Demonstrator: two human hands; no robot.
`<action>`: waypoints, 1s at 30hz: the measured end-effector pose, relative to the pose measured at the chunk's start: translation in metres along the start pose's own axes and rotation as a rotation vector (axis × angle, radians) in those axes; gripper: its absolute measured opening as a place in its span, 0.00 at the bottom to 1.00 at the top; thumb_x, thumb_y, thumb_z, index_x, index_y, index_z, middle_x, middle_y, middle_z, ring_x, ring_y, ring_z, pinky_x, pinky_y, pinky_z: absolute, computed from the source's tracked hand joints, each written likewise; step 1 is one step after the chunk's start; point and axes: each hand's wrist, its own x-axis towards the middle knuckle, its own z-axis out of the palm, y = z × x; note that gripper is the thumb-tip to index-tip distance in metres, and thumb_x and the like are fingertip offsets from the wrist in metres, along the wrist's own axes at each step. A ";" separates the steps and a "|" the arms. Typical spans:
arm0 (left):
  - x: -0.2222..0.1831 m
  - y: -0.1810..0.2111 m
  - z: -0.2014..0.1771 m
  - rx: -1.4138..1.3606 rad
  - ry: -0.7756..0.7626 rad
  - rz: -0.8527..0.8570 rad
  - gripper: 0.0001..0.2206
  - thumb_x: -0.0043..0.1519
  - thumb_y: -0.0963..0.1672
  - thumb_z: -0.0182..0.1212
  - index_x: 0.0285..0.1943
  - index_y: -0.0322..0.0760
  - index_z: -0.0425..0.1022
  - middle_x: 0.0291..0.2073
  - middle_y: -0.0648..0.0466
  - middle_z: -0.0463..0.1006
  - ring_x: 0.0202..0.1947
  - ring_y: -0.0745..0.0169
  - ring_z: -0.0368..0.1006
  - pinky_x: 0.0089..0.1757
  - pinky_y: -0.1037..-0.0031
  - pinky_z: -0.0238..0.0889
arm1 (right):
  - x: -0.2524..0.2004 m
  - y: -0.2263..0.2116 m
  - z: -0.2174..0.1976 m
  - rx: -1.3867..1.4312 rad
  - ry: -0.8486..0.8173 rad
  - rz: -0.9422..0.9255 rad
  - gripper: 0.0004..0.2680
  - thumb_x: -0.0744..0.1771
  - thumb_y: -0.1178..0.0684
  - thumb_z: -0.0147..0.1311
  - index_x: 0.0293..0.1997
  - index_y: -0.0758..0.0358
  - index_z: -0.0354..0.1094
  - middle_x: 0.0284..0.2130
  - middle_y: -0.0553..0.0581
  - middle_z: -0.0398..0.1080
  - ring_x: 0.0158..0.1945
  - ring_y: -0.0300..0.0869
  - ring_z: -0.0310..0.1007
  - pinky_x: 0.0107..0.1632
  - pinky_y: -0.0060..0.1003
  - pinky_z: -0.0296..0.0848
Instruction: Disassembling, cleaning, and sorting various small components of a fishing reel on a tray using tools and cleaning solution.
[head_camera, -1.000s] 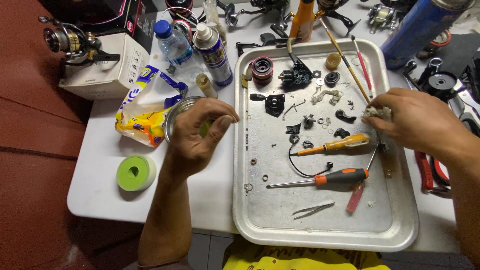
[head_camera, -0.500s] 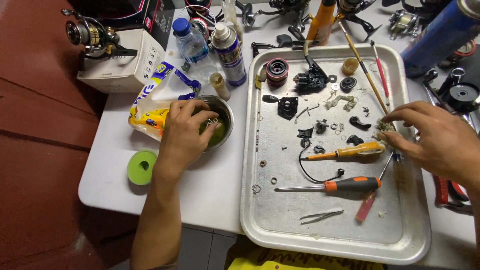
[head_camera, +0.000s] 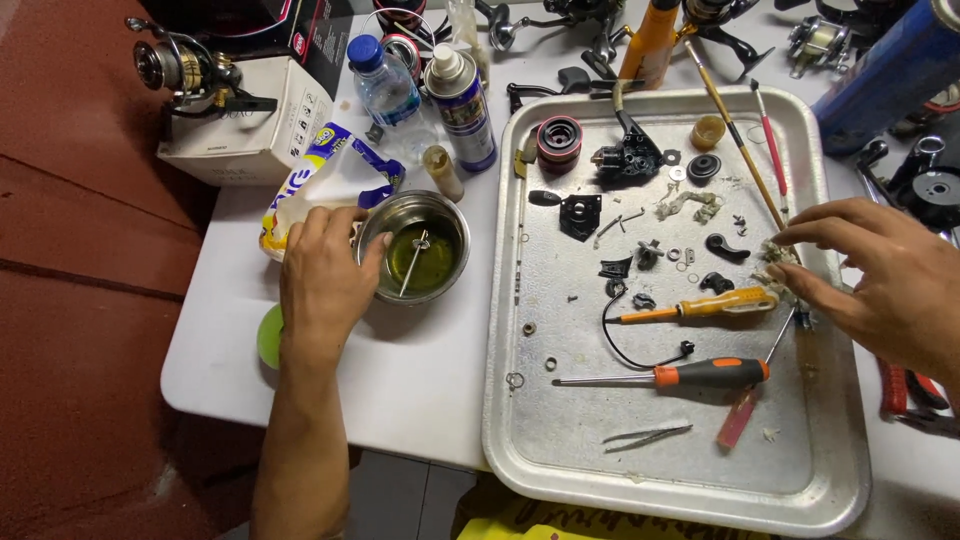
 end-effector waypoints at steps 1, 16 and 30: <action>0.000 -0.001 0.002 -0.001 -0.003 0.000 0.13 0.56 0.47 0.61 0.47 0.39 0.72 0.39 0.47 0.71 0.41 0.44 0.64 0.40 0.58 0.59 | 0.000 -0.003 -0.002 0.000 -0.002 0.001 0.12 0.60 0.46 0.55 0.43 0.56 0.71 0.43 0.55 0.71 0.47 0.43 0.70 0.48 0.39 0.70; 0.005 -0.017 0.016 -0.061 -0.218 -0.286 0.12 0.59 0.46 0.54 0.47 0.35 0.70 0.32 0.39 0.76 0.35 0.34 0.69 0.37 0.52 0.60 | 0.017 -0.099 0.010 0.177 -0.228 -0.485 0.11 0.60 0.50 0.54 0.45 0.56 0.67 0.34 0.52 0.69 0.34 0.46 0.69 0.30 0.40 0.72; -0.002 -0.012 -0.021 -0.587 -0.220 -0.304 0.13 0.60 0.39 0.53 0.52 0.24 0.67 0.21 0.42 0.74 0.12 0.60 0.69 0.22 0.76 0.66 | 0.039 -0.156 0.032 0.090 -0.296 -0.745 0.04 0.63 0.52 0.49 0.36 0.56 0.66 0.23 0.50 0.67 0.27 0.40 0.67 0.29 0.31 0.68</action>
